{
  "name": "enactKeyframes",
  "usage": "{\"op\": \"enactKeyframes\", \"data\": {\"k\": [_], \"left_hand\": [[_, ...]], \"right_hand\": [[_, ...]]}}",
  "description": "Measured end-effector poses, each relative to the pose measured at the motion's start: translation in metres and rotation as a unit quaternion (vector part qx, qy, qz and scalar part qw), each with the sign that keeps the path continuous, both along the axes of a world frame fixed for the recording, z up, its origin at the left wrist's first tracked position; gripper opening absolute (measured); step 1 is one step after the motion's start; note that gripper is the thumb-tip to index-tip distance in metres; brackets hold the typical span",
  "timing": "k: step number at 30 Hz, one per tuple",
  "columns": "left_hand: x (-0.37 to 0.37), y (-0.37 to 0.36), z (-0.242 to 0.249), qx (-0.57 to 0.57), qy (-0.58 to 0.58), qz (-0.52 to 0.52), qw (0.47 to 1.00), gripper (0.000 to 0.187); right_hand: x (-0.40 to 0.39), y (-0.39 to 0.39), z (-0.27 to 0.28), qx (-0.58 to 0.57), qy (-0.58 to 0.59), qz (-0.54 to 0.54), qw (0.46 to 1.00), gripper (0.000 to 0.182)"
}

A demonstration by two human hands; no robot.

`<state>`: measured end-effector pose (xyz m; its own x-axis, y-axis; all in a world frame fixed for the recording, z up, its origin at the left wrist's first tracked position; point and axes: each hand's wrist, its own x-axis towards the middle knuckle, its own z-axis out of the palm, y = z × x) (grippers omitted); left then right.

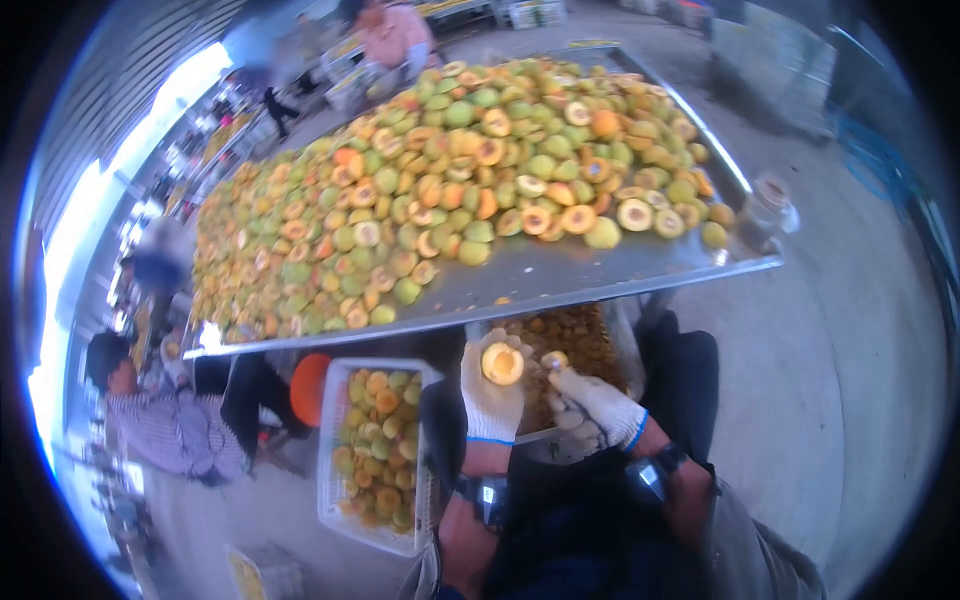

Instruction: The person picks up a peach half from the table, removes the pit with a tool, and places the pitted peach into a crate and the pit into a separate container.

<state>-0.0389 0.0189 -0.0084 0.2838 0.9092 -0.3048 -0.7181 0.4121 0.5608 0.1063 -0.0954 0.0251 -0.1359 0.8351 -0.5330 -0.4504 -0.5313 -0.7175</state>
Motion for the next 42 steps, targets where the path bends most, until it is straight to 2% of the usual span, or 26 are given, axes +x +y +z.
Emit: {"op": "enactKeyframes", "data": {"k": [1,2,6,8,9,10,11,12,14,16,17,19,22,23,25,27,28,30,31,32,33,34,36,39,41,42], "left_hand": [[-0.017,0.005,-0.001,0.001,-0.059,-0.019,0.998,0.038],[-0.034,0.008,0.003,0.000,-0.052,0.007,0.999,0.038],[-0.111,0.019,0.014,0.019,0.005,0.153,0.988,0.033],[-0.163,0.016,-0.010,0.074,0.176,0.237,0.952,0.036],[-0.186,0.010,-0.014,0.107,0.378,0.251,0.885,0.043],[-0.210,0.004,-0.016,0.134,0.564,0.252,0.775,0.063],[-0.240,0.003,-0.025,0.073,0.500,0.314,0.804,0.043],[-0.269,0.002,-0.036,0.012,0.430,0.370,0.823,0.043],[-0.318,-0.012,-0.057,-0.031,0.566,0.366,0.738,0.041],[-0.381,-0.017,-0.096,-0.063,0.496,0.353,0.791,0.041],[-0.397,-0.029,-0.108,-0.063,0.495,0.351,0.792,0.041],[-0.412,-0.036,-0.119,-0.074,0.638,0.324,0.694,0.041],[-0.338,-0.031,-0.051,-0.078,0.579,0.315,0.748,0.041],[-0.320,-0.015,-0.052,-0.064,0.578,0.294,0.759,0.041],[-0.290,0.011,-0.052,0.041,0.608,0.326,0.723,0.035],[-0.207,0.032,0.004,0.136,0.590,0.252,0.755,0.029],[-0.169,0.041,0.024,0.213,0.597,0.228,0.739,0.025],[-0.105,0.058,0.042,0.301,0.578,0.148,0.744,0.020],[-0.072,0.068,0.050,0.321,0.561,0.117,0.754,0.018],[-0.043,0.081,0.052,0.365,0.561,0.092,0.738,0.019],[-0.017,0.096,0.048,0.360,0.552,0.053,0.750,0.021],[0.007,0.111,0.047,0.372,0.569,0.031,0.732,0.024],[0.049,0.141,0.040,0.431,0.618,0.019,0.657,0.031],[0.097,0.184,0.017,0.427,0.635,0.004,0.644,0.035],[0.115,0.213,0.000,0.330,0.684,-0.019,0.650,0.044],[0.120,0.236,-0.024,0.334,0.684,-0.023,0.648,0.044]], "right_hand": [[0.002,0.002,-0.002,-0.090,0.080,-0.025,0.992,0.050],[0.004,0.003,-0.006,-0.074,0.115,-0.033,0.990,0.053],[-0.004,0.001,-0.025,-0.088,0.078,-0.075,0.990,0.050],[-0.004,-0.002,-0.033,-0.074,0.069,-0.092,0.991,0.048],[-0.004,-0.002,-0.037,-0.087,0.079,-0.103,0.988,0.047],[-0.005,0.000,-0.040,-0.099,0.091,-0.115,0.984,0.045],[-0.006,0.002,-0.039,-0.098,0.092,-0.111,0.985,0.045],[-0.008,0.003,-0.038,-0.102,0.101,-0.124,0.982,0.043],[-0.012,0.002,-0.038,-0.111,0.109,-0.134,0.979,0.042],[-0.012,0.004,-0.037,-0.112,0.069,-0.144,0.981,0.042],[-0.012,0.005,-0.035,-0.111,0.068,-0.146,0.981,0.042],[-0.014,0.005,-0.030,-0.090,0.087,-0.146,0.981,0.036],[-0.011,0.001,-0.035,-0.025,0.116,-0.129,0.984,0.029],[-0.010,0.001,-0.035,-0.020,0.123,-0.126,0.984,0.021],[-0.012,0.002,-0.024,-0.031,0.044,-0.135,0.989,0.019],[-0.012,0.003,-0.034,-0.032,0.023,-0.153,0.987,0.017],[-0.012,0.003,-0.033,-0.028,0.027,-0.161,0.986,0.017],[-0.010,0.003,-0.028,-0.016,-0.068,-0.159,0.985,0.018],[-0.008,0.003,-0.031,-0.016,-0.072,-0.162,0.984,0.022],[-0.007,0.002,-0.036,-0.012,-0.069,-0.172,0.983,0.022],[-0.006,0.001,-0.042,-0.027,-0.055,-0.161,0.985,0.022],[-0.004,0.001,-0.046,-0.040,-0.042,-0.148,0.987,0.023],[-0.003,-0.001,-0.036,-0.039,-0.054,-0.145,0.987,0.024],[0.003,-0.001,-0.037,-0.046,-0.106,-0.126,0.985,0.025],[0.008,-0.002,-0.030,-0.051,-0.094,-0.130,0.986,0.025],[0.011,-0.003,-0.025,-0.055,-0.086,-0.124,0.987,0.024]]}}
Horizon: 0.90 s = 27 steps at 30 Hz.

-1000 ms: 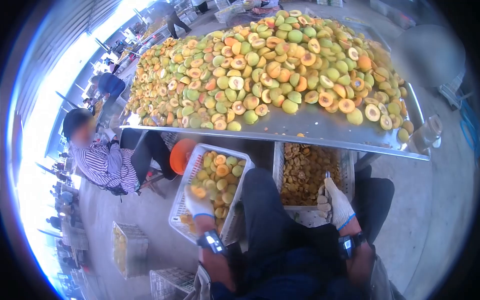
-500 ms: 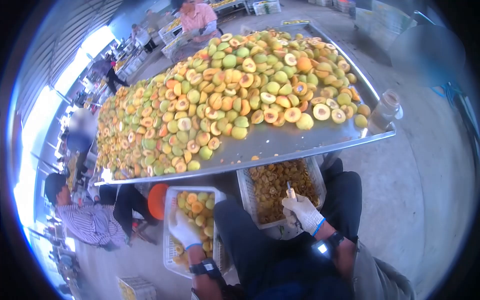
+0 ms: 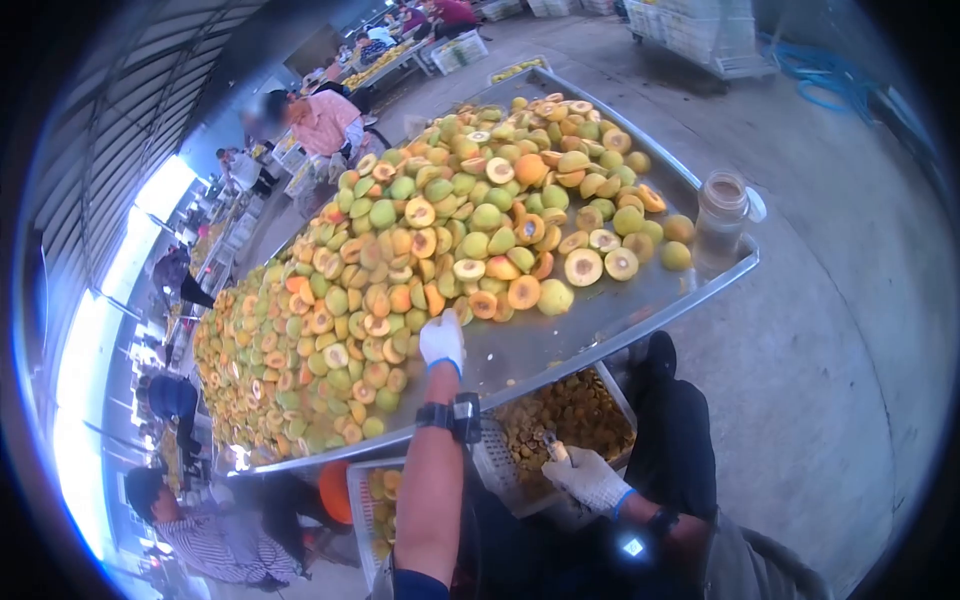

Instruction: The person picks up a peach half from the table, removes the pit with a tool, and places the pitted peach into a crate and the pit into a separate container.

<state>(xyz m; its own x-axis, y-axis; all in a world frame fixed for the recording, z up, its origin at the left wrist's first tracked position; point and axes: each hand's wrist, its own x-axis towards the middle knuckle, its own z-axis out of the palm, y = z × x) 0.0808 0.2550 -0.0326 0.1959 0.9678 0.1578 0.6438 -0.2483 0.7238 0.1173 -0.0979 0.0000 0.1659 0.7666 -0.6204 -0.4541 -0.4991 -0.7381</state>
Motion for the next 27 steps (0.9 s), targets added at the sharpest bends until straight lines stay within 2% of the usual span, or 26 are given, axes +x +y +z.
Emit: {"op": "enactKeyframes", "data": {"k": [2,6,7,11,12,13,14,16,17,18,20,24,26,27], "left_hand": [[0.002,0.054,-0.066,-0.080,-0.017,0.065,0.995,0.040],[0.019,0.059,-0.081,-0.005,-0.031,0.055,0.998,0.034],[0.021,0.042,-0.049,-0.131,-0.072,0.046,0.988,0.027],[0.020,0.037,-0.057,-0.090,-0.065,0.021,0.994,0.024],[0.019,0.031,-0.054,-0.069,-0.065,0.011,0.995,0.033],[0.020,0.025,-0.052,-0.048,-0.066,-0.001,0.997,0.043],[0.021,0.014,-0.042,-0.047,-0.071,-0.006,0.996,0.043],[0.016,-0.014,-0.017,-0.087,-0.143,-0.005,0.986,0.039],[0.006,-0.015,-0.006,-0.224,-0.191,-0.029,0.955,0.039],[-0.002,-0.025,-0.001,-0.223,-0.192,-0.029,0.955,0.039],[-0.017,-0.062,0.031,-0.240,-0.343,-0.057,0.906,0.037],[-0.060,-0.127,0.061,-0.283,-0.336,-0.076,0.895,0.033],[-0.070,-0.161,0.063,-0.324,-0.428,-0.112,0.836,0.034],[-0.075,-0.176,0.062,-0.325,-0.430,-0.109,0.835,0.034]], "right_hand": [[0.005,0.000,0.001,-0.003,0.012,0.005,1.000,0.025],[0.004,-0.001,-0.004,0.030,0.010,0.015,0.999,0.029],[0.003,-0.001,-0.005,0.039,-0.002,0.032,0.999,0.030],[0.002,0.000,0.009,0.033,-0.035,0.085,0.995,0.031],[0.000,-0.002,0.003,0.033,-0.038,0.082,0.995,0.031],[-0.005,-0.004,-0.010,0.061,-0.127,0.099,0.985,0.032],[-0.007,-0.005,-0.019,0.087,-0.216,0.114,0.966,0.033],[-0.008,-0.008,-0.027,0.093,-0.213,0.095,0.968,0.033],[-0.009,-0.010,-0.027,0.101,-0.202,0.081,0.971,0.034],[-0.008,-0.011,-0.025,0.102,-0.204,0.081,0.970,0.034],[-0.005,-0.012,-0.016,0.120,-0.178,0.015,0.977,0.033],[-0.004,-0.007,-0.031,0.139,-0.147,-0.019,0.979,0.033],[-0.002,-0.007,-0.016,0.170,-0.141,-0.029,0.975,0.036],[0.001,-0.008,0.001,0.155,-0.171,-0.001,0.973,0.038]]}}
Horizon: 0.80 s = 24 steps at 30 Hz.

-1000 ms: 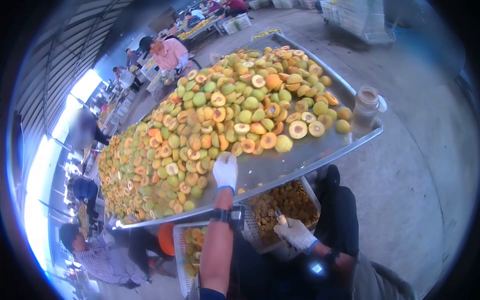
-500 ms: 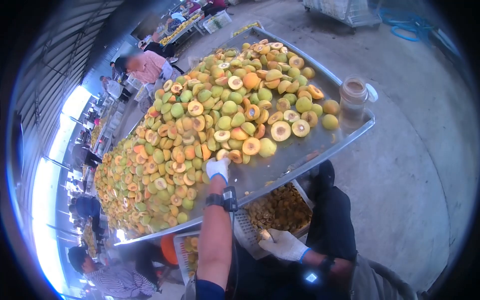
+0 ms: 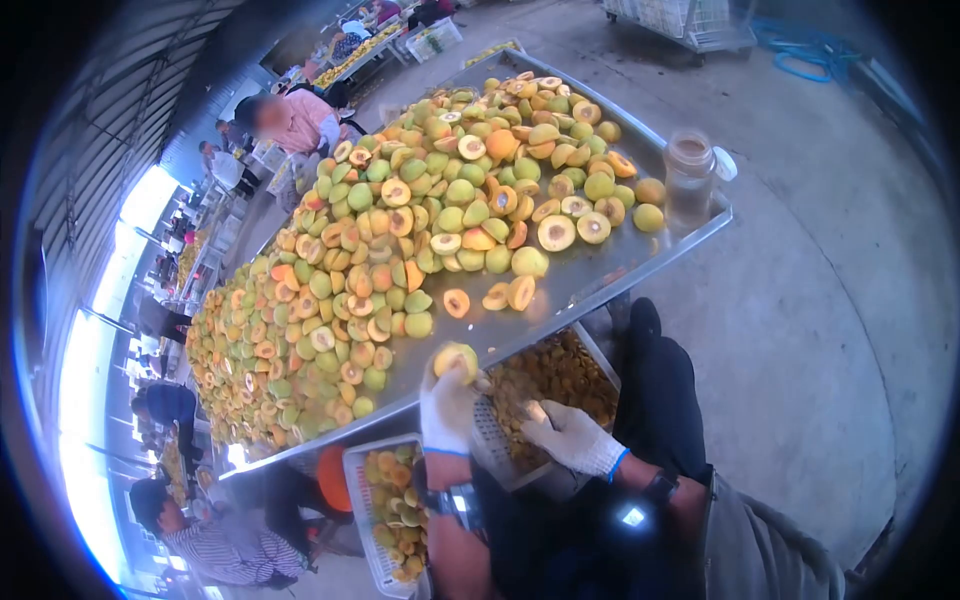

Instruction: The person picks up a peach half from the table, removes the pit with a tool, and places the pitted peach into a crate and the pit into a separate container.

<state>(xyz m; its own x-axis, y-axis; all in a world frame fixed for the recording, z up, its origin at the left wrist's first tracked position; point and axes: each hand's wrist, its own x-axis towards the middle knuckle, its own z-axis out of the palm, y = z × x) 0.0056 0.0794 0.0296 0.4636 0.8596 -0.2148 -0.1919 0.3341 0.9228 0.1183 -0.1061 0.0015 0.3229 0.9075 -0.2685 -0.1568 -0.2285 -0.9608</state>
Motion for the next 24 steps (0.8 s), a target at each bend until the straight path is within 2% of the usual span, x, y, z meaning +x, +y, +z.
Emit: {"op": "enactKeyframes", "data": {"k": [2,3,5,6,7,9,10,11,13,17,19,24], "left_hand": [[-0.005,-0.024,-0.002,-0.068,-0.102,-0.013,0.992,0.040],[-0.002,-0.036,-0.004,-0.070,-0.103,-0.012,0.992,0.040],[0.000,-0.055,-0.008,-0.117,-0.150,0.016,0.982,0.041],[-0.004,-0.061,-0.007,-0.143,-0.166,-0.043,0.975,0.041],[-0.004,-0.068,-0.006,-0.147,-0.165,-0.046,0.974,0.041],[0.005,-0.084,0.003,-0.167,-0.191,-0.023,0.967,0.042],[0.007,-0.089,0.003,-0.138,-0.170,-0.023,0.975,0.041],[0.008,-0.092,0.006,-0.140,-0.171,-0.026,0.975,0.041],[0.008,-0.095,0.011,-0.199,-0.245,-0.016,0.949,0.046],[0.007,-0.096,0.001,-0.141,-0.240,-0.003,0.961,0.053],[0.011,-0.094,-0.001,-0.149,-0.176,0.060,0.971,0.051],[0.013,-0.095,0.005,-0.143,-0.163,0.075,0.973,0.050]], "right_hand": [[0.004,0.000,0.017,-0.016,-0.064,0.035,0.997,0.043],[0.004,0.000,0.024,-0.017,-0.065,0.036,0.997,0.043],[0.000,-0.001,0.037,-0.011,-0.111,0.014,0.994,0.028],[-0.001,-0.001,0.035,0.030,-0.128,0.001,0.991,0.029],[-0.002,-0.003,0.037,0.027,-0.127,-0.002,0.991,0.029],[-0.001,-0.005,0.043,0.014,-0.168,0.017,0.986,0.042],[-0.002,-0.005,0.032,0.059,-0.182,0.006,0.981,0.043],[-0.002,-0.008,0.035,0.057,-0.184,0.003,0.981,0.043],[0.000,-0.010,0.043,-0.014,-0.203,0.027,0.979,0.043],[-0.006,-0.010,0.049,0.016,-0.196,-0.013,0.980,0.043],[-0.010,-0.011,0.050,0.063,-0.199,-0.032,0.977,0.041],[-0.013,-0.007,0.051,0.025,-0.203,-0.020,0.979,0.041]]}}
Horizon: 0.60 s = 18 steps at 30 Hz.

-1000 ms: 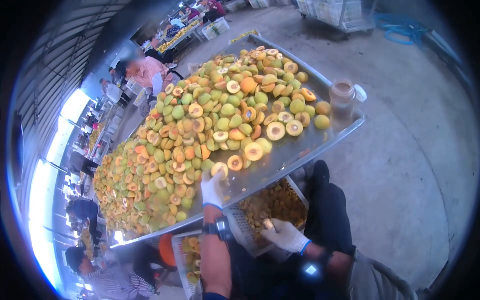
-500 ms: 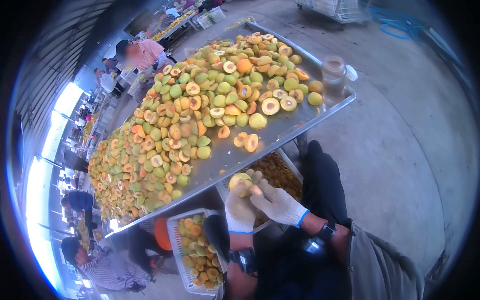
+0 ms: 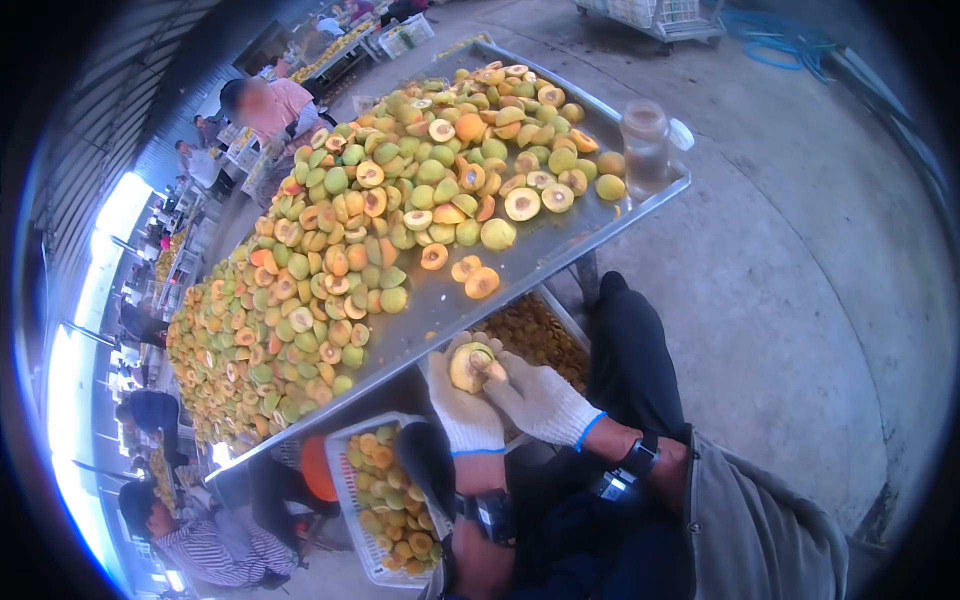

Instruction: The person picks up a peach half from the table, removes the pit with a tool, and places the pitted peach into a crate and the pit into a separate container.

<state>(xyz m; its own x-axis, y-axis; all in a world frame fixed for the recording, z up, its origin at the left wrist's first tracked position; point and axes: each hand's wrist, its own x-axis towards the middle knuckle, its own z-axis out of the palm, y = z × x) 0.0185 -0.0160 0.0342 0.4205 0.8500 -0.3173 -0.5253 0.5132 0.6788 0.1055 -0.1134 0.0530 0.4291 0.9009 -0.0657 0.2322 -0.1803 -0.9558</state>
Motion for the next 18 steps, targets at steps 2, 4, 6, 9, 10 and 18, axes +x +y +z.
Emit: {"op": "enactKeyframes", "data": {"k": [2,4,6,9,10,18], "left_hand": [[0.000,0.000,-0.001,0.000,0.003,0.002,1.000,0.051],[0.002,0.001,-0.001,0.004,0.004,0.003,1.000,0.051],[0.007,-0.003,0.010,-0.003,-0.008,0.005,1.000,0.052],[0.009,-0.007,0.015,-0.009,-0.014,0.007,1.000,0.051],[0.008,-0.007,0.015,-0.007,-0.010,0.009,1.000,0.049],[0.003,-0.001,0.011,-0.004,0.064,0.019,0.998,0.048]], "right_hand": [[-0.001,0.001,0.001,-0.006,0.003,0.006,1.000,0.041],[-0.003,0.002,0.006,-0.046,-0.029,0.000,0.999,0.040],[-0.004,0.003,0.002,-0.037,-0.037,-0.008,0.999,0.039],[-0.003,0.004,-0.002,-0.022,-0.038,-0.013,0.999,0.041],[-0.003,0.004,-0.002,-0.015,-0.032,-0.008,0.999,0.042],[-0.004,0.002,0.002,-0.047,0.001,0.050,0.998,0.045]]}}
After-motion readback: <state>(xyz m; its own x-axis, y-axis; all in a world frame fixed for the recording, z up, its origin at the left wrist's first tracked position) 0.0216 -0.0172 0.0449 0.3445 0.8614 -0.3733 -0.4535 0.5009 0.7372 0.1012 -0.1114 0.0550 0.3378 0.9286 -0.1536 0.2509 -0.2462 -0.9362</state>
